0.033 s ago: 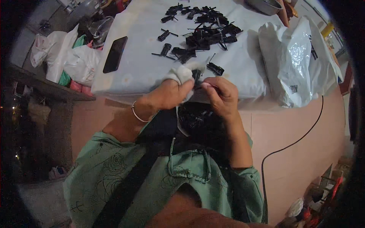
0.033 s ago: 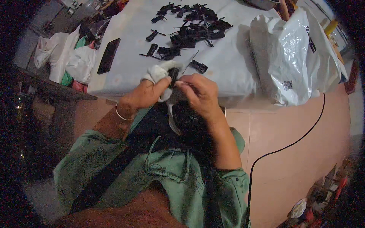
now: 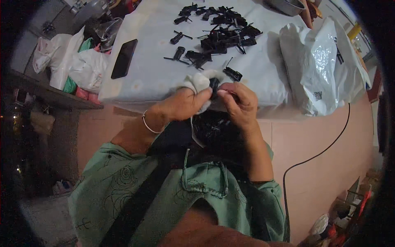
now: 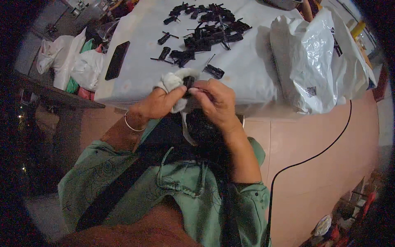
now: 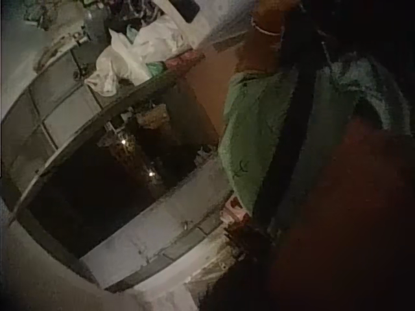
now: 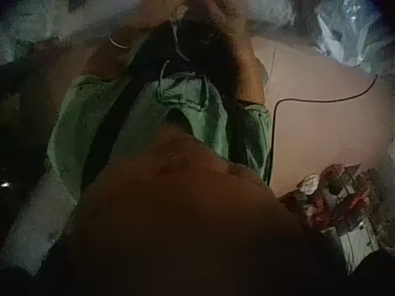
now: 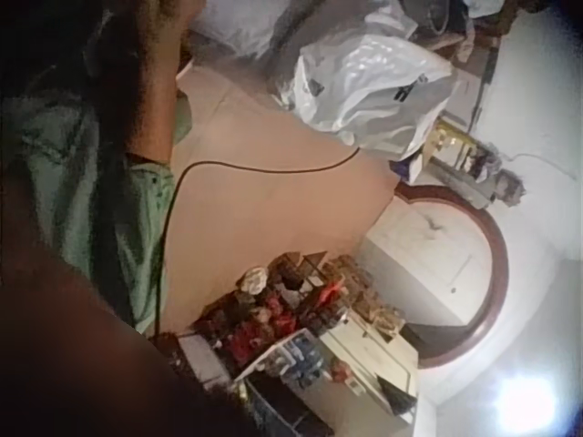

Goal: Cleaning small black plastic components by wiping them with a white cloth.

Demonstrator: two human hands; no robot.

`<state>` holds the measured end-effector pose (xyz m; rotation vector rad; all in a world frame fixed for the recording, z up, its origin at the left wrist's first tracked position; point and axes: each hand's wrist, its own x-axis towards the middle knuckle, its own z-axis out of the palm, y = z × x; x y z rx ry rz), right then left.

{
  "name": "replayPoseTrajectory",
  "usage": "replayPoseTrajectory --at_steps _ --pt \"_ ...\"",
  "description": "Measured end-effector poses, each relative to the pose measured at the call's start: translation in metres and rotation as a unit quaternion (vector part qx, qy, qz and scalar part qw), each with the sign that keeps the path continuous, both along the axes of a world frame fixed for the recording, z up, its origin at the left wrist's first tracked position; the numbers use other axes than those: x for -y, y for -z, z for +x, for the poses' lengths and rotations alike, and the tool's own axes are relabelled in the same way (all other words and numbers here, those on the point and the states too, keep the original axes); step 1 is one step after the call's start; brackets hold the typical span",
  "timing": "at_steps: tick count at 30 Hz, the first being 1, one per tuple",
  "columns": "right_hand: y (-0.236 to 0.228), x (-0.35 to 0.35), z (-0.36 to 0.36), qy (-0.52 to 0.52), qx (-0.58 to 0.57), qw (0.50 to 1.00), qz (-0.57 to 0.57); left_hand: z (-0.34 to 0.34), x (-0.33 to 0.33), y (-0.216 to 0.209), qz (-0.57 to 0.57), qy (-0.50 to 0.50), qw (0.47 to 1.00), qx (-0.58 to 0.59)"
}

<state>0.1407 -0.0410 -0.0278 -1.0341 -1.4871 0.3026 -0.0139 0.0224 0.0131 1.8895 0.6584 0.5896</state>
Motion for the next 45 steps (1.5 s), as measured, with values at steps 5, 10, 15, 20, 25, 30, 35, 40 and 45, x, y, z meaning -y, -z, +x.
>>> replayPoseTrajectory --at_steps 5,10,15,20,25,30,35,40,45 --pt "-0.006 0.004 -0.016 0.050 -0.153 0.983 -0.092 0.005 0.012 0.000 -0.085 0.051 0.993 0.062" --pt "-0.005 0.005 -0.008 0.012 -0.129 0.980 -0.151 0.005 0.004 0.000 -0.177 0.005 0.982 0.061" --pt "0.000 0.006 -0.005 -0.056 -0.084 0.969 -0.225 0.007 0.005 0.000 -0.164 -0.003 0.986 0.015" --pt "0.002 0.005 -0.015 -0.047 -0.117 0.975 -0.183 0.011 0.013 0.018 0.250 -0.037 0.967 0.035" --pt "0.013 0.002 -0.026 -0.060 -0.188 0.964 -0.180 0.011 0.015 0.023 0.216 -0.058 0.975 0.018" --pt "0.011 0.001 -0.029 -0.078 -0.186 0.965 -0.165 0.007 0.016 0.030 0.328 -0.063 0.941 0.047" --pt "0.002 0.002 -0.012 -0.109 -0.177 0.959 -0.192 0.009 0.018 0.009 0.205 -0.064 0.977 -0.003" --pt "-0.012 0.009 0.020 0.141 -0.061 0.970 -0.191 0.021 -0.010 -0.019 0.429 0.036 0.901 -0.051" --pt "-0.010 0.008 0.015 0.152 -0.136 0.972 -0.119 0.062 -0.052 -0.003 0.463 0.152 0.863 -0.134"
